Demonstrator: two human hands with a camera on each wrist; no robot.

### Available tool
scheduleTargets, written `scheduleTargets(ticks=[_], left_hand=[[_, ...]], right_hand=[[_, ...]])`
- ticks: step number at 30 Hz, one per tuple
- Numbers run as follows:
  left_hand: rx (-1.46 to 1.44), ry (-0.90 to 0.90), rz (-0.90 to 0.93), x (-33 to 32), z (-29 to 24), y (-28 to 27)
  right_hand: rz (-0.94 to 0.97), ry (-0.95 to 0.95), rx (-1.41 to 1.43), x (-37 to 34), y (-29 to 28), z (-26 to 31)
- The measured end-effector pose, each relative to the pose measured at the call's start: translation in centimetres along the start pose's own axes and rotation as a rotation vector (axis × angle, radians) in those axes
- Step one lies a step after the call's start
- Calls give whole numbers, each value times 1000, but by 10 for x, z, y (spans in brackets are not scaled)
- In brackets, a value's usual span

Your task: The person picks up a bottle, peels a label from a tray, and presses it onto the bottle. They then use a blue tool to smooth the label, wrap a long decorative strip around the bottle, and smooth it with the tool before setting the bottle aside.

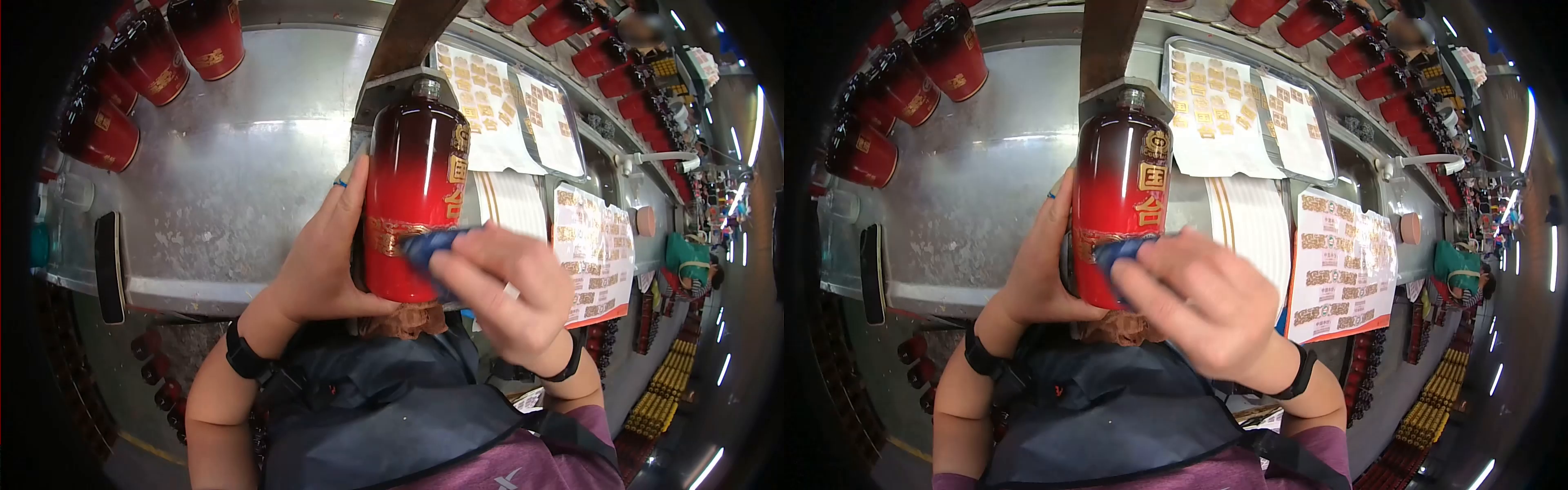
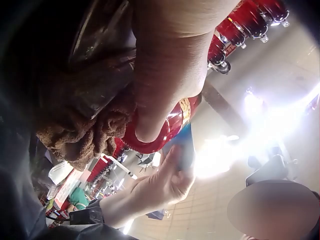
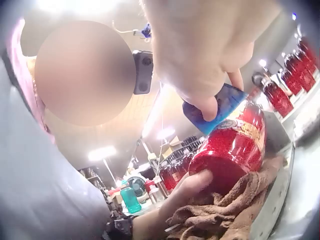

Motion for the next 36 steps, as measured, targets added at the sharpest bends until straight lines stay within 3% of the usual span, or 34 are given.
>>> scheduleTargets(ticks=[1, 5, 9, 12, 13, 19, 21, 23, 26, 36], left_hand=[[-10, -5, -1, 0, 1, 0], [-10, -34, 3, 0, 1, -1], [-12, -21, 2, 0, 3, -1], [30, 21, -45, 1, 0, -3], [11, 5, -48, -3, 3, 1], [-56, -80, 9, -4, 4, -4], [-45, -59, 15, -3, 5, -3], [-76, -31, -2, -4, 6, 0], [-79, -76, 80, -5, 10, 7], [-91, -20, 95, 9, 6, 10]], right_hand=[[26, -60, -3, -2, 2, 8], [-6, 2, -11, 6, 0, -3], [-34, -127, -52, 1, 6, 17], [-35, -109, -111, 6, 7, 18], [30, -161, -110, 2, 11, 28], [120, 4, -79, 6, 4, 13], [133, -158, 49, -8, 10, 29], [180, -118, 93, -8, 1, 24], [86, 82, 95, -9, -12, -3], [45, 64, -9, -8, -2, -3]])
Point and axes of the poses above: each hand's wrist, its own x-axis towards the middle knuckle, its own y-axis out of the palm, z = x × y, the point moved 7 cm from there along x, towards the middle knuckle, and after that the axes turned 13 degrees about y, right-handed, at the moved point
